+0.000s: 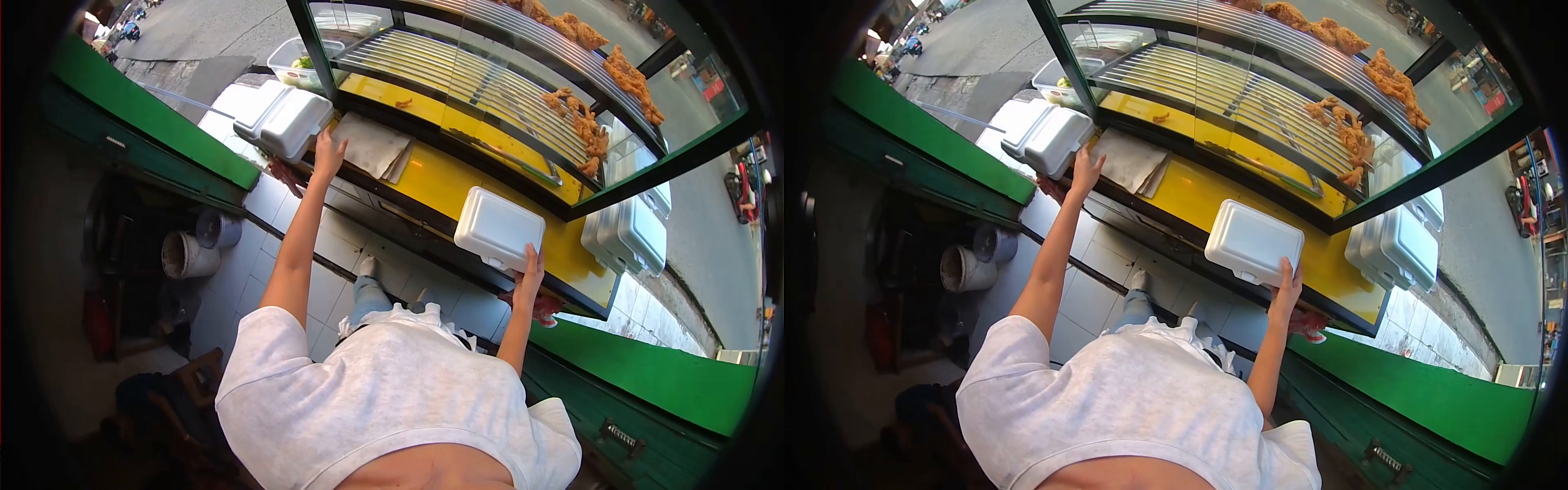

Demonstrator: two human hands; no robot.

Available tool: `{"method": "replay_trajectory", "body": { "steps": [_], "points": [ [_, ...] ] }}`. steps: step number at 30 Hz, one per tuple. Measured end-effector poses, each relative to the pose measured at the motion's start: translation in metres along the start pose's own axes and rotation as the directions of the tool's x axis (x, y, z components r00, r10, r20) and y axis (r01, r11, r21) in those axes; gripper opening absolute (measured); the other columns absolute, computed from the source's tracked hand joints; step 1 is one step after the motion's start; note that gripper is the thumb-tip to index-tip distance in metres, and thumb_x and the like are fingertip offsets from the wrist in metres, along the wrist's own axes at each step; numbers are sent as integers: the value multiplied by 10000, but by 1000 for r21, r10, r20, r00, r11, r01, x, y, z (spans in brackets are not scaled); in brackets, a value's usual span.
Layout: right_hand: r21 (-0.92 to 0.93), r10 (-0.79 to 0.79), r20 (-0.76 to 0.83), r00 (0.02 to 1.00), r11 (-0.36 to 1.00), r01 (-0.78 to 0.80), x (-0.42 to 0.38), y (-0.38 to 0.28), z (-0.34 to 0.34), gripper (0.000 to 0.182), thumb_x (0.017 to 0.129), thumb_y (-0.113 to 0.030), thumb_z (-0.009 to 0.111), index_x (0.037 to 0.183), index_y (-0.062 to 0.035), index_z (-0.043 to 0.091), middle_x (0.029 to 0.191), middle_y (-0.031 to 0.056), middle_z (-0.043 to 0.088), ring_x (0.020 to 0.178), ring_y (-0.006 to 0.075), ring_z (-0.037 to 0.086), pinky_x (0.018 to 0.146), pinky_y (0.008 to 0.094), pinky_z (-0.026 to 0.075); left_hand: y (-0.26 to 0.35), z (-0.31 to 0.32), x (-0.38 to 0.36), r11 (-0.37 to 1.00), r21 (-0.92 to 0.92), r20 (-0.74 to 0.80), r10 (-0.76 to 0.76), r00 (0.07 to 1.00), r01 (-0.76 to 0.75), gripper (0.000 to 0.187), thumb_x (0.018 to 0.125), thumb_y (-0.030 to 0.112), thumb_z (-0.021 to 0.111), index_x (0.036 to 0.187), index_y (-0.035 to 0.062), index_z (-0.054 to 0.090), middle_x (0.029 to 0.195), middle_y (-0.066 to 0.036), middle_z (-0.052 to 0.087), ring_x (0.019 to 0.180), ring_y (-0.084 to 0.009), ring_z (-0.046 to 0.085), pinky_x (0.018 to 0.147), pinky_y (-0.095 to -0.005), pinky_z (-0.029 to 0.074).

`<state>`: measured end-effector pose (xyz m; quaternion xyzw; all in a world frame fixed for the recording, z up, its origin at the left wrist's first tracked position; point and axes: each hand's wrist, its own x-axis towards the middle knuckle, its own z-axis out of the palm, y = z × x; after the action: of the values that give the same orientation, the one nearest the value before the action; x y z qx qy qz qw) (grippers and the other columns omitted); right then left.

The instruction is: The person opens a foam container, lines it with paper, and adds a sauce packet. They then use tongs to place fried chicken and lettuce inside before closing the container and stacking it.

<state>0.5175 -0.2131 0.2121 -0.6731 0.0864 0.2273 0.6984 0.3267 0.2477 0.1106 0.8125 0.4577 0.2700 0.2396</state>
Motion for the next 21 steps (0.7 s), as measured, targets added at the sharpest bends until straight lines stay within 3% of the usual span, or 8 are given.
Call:
{"method": "replay_trajectory", "body": {
  "steps": [3,5,7,9,17,21],
  "points": [
    [24,2,-25,1000,1000,-1,-9,-2,22,636,802,-370,680,1314,-59,466,1132,87,528,986,173,545,728,288,506,-4,0,12,995,100,192,-27,981,8,733,793,340,706,1280,-111,394,1265,-296,460,1175,-418,458,1005,-424,379],
    [22,4,-43,999,1000,-3,-16,-1,34,635,803,-371,679,1314,-58,467,1131,83,530,982,165,546,724,280,504,0,-1,10,975,214,210,23,978,-69,828,724,411,757,1273,-101,407,1240,-286,462,1160,-403,460,990,-423,391],
    [43,-8,-52,999,999,10,-19,2,47,632,804,-373,679,1313,-65,469,1123,77,536,975,155,549,724,275,502,17,-5,3,974,226,264,-35,964,-26,908,648,462,799,1263,-89,421,1194,-263,473,1136,-379,468,970,-414,403],
    [60,-3,-74,997,998,8,-21,7,57,636,803,-375,681,1315,-63,467,1118,76,539,972,152,550,724,274,501,28,-2,-9,966,246,277,5,961,-76,938,586,483,827,1245,-67,447,1133,-236,496,1089,-361,493,945,-398,415],
    [129,-51,-207,977,989,79,-38,2,68,629,813,-360,681,1312,-49,457,1102,82,547,955,150,565,719,272,512,113,31,-73,977,-116,344,208,916,-178,856,517,396,866,1155,-31,487,1095,-207,507,1023,-354,502,900,-392,420],
    [171,-86,-251,964,976,132,-41,3,58,610,824,-345,672,1304,-40,451,1097,85,547,943,151,577,715,272,526,154,61,-96,974,-141,338,214,916,-176,872,544,413,846,1181,-36,456,1114,-211,487,1049,-361,474,908,-394,401]
  ]
}}
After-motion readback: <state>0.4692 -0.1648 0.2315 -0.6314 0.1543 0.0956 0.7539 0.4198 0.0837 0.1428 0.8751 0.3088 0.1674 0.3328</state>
